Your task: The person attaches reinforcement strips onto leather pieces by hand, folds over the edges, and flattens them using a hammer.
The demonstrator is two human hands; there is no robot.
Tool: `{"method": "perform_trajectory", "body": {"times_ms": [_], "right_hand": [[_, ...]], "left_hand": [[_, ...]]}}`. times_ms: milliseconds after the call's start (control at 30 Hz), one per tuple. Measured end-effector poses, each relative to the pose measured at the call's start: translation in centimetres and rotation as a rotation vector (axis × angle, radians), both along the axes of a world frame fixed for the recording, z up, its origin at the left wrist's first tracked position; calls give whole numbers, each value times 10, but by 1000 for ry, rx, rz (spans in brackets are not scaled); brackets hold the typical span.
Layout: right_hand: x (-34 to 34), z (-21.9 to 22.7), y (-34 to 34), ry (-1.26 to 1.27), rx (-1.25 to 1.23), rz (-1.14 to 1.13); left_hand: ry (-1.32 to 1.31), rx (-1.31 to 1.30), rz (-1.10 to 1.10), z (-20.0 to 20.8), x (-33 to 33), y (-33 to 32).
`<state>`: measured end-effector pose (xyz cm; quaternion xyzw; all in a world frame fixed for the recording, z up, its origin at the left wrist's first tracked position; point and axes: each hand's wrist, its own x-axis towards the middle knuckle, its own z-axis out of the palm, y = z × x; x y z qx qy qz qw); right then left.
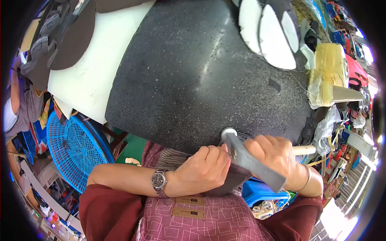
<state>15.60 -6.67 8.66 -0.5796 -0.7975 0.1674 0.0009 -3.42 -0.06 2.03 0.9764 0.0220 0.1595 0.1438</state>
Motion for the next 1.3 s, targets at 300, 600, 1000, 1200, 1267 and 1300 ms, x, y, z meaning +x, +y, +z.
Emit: {"method": "perform_trajectory", "body": {"times_ms": [300,600,1000,1200,1267,1300], "right_hand": [[59,-69,121,-339,824,-331],[116,2,21,-308,891,-556],[368,-8,-262,302,553,-1749],[317,61,-281,679,1082,-1489],[276,97,-292,951,1105,-1266],[258,113,-306,976,1123,-1308]], "left_hand": [[-28,-315,185,12,45,11],[90,-753,165,14,45,6],[423,-869,87,27,92,64],[211,-626,223,53,72,83],[136,-604,190,68,65,82],[130,-610,176,74,63,78]]}}
